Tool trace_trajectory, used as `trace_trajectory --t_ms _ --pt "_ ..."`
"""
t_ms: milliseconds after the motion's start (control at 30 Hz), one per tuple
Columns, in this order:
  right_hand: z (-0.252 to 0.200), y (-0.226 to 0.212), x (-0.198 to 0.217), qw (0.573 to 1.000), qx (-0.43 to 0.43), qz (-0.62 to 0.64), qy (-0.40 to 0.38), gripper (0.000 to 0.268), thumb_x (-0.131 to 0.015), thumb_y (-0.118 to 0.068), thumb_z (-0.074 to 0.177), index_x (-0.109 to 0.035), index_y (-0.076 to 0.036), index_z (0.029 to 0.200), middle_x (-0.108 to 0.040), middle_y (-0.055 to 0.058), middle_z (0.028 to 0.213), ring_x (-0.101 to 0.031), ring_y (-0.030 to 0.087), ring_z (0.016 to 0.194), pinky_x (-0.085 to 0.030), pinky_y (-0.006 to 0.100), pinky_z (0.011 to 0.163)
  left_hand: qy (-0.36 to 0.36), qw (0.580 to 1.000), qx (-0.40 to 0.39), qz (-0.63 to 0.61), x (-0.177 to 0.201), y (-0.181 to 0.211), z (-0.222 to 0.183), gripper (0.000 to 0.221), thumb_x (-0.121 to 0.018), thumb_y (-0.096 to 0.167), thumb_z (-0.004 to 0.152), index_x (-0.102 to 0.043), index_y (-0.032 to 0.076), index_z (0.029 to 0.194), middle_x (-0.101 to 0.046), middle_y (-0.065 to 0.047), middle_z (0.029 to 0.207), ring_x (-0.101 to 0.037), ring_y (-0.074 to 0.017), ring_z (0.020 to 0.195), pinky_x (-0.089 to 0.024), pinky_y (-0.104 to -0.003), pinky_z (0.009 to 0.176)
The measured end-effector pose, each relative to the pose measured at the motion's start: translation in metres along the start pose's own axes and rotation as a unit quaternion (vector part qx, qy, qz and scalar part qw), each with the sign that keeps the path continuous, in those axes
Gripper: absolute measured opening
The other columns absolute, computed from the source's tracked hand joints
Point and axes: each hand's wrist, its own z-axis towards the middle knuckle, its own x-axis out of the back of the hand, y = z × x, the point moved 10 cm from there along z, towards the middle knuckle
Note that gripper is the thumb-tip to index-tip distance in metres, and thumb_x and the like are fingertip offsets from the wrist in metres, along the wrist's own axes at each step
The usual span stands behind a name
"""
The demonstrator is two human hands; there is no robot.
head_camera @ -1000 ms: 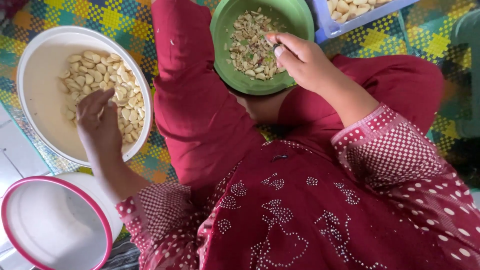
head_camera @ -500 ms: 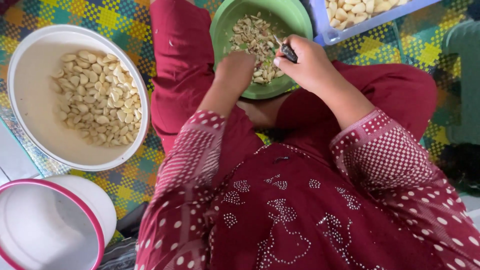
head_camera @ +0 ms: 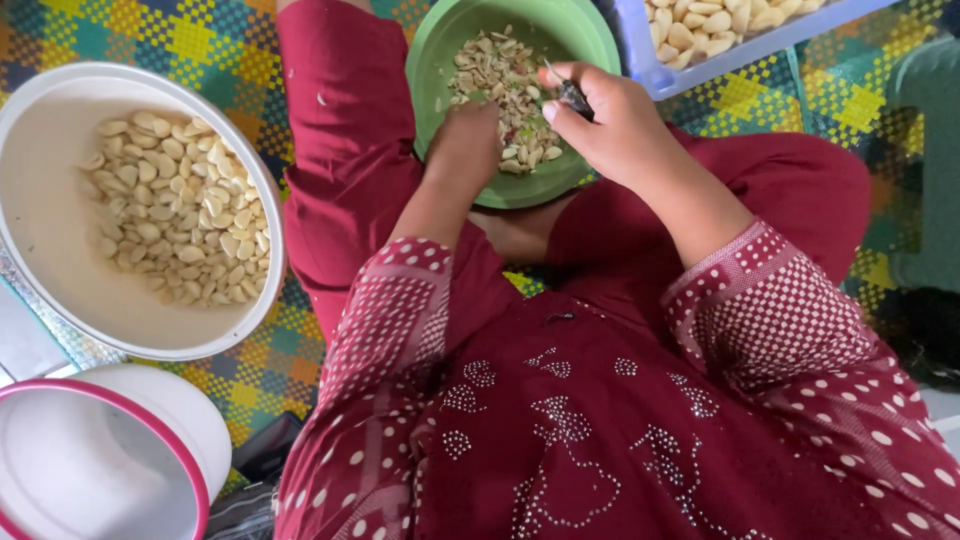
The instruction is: A person sits on the floor and manually peels garlic cloves one by one using a small knife to assist in removing the skins.
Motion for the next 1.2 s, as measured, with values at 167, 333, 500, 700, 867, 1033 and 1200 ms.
trace_trajectory --t_ms 167,333,500,700,867,1033,1200 --pt "-0.015 -0.008 0.009 0.995 -0.007 0.102 0.004 0.050 -0.044 -0.021 0.111 -0.041 0.004 0.154 -0.053 0.013 0.126 -0.048 0.021 0.110 -0.040 0.036 0.098 0.129 0.893 -0.004 -0.432 0.112 0.023 -0.055 0.009 -0.068 0.010 0.097 -0.063 0.009 0.104 -0.070 -0.006 0.093 -0.069 -0.0174 0.081 -0.060 -0.030 0.071" --pt "-0.025 -0.021 -0.010 0.990 0.010 0.132 -0.043 0.047 -0.039 -0.010 0.113 -0.036 0.005 0.158 -0.059 0.012 0.104 -0.048 0.011 0.072 -0.046 0.023 0.060 0.200 0.782 -0.011 -0.590 0.123 0.026 -0.087 0.025 -0.074 0.012 0.098 -0.066 0.009 0.122 -0.071 -0.005 0.112 -0.068 -0.0121 0.103 -0.063 -0.024 0.090" --pt "-0.036 -0.031 -0.023 0.992 0.068 0.092 -0.046 0.050 -0.045 -0.018 0.113 -0.038 0.000 0.159 -0.062 0.010 0.096 -0.057 0.015 0.081 -0.048 0.029 0.075 0.243 0.764 -0.033 -0.597 0.137 0.031 -0.105 0.019 -0.072 0.010 0.101 -0.068 0.013 0.119 -0.072 -0.003 0.119 -0.068 -0.0134 0.113 -0.056 -0.026 0.100" --pt "-0.038 -0.036 -0.027 0.994 0.058 0.080 -0.052 0.051 -0.043 -0.018 0.112 -0.036 0.000 0.160 -0.063 0.011 0.106 -0.062 0.017 0.092 -0.049 0.031 0.083 0.332 0.778 -0.110 -0.522 0.152 0.037 -0.116 0.024 -0.072 0.001 0.101 -0.068 0.012 0.123 -0.071 -0.005 0.119 -0.068 -0.0192 0.114 -0.058 -0.032 0.103" --pt "-0.040 -0.039 -0.028 0.994 0.065 0.073 -0.051 0.050 -0.043 -0.019 0.113 -0.036 -0.004 0.159 -0.064 0.013 0.120 -0.064 0.018 0.092 -0.050 0.031 0.085 0.330 0.800 -0.077 -0.495 0.153 0.037 -0.119 0.022 -0.073 0.004 0.100 -0.067 0.013 0.119 -0.072 -0.004 0.115 -0.069 -0.0180 0.109 -0.059 -0.031 0.096" --pt "-0.041 -0.042 -0.029 0.994 0.080 0.054 -0.056 0.049 -0.042 -0.020 0.113 -0.036 -0.005 0.160 -0.065 0.014 0.132 -0.065 0.018 0.095 -0.049 0.031 0.086 0.367 0.819 -0.129 -0.421 0.163 0.041 -0.125 0.024 -0.072 -0.003 0.100 -0.065 0.009 0.120 -0.071 -0.007 0.114 -0.070 -0.0243 0.110 -0.060 -0.036 0.098" --pt "-0.042 -0.046 -0.028 0.993 0.103 0.046 -0.041 0.046 -0.043 -0.015 0.113 -0.039 -0.005 0.157 -0.061 0.015 0.142 -0.066 0.019 0.089 -0.051 0.031 0.083 0.388 0.824 -0.141 -0.387 0.163 0.044 -0.128 0.027 -0.073 -0.006 0.099 -0.064 0.008 0.120 -0.071 -0.008 0.114 -0.069 -0.0260 0.111 -0.060 -0.038 0.100"
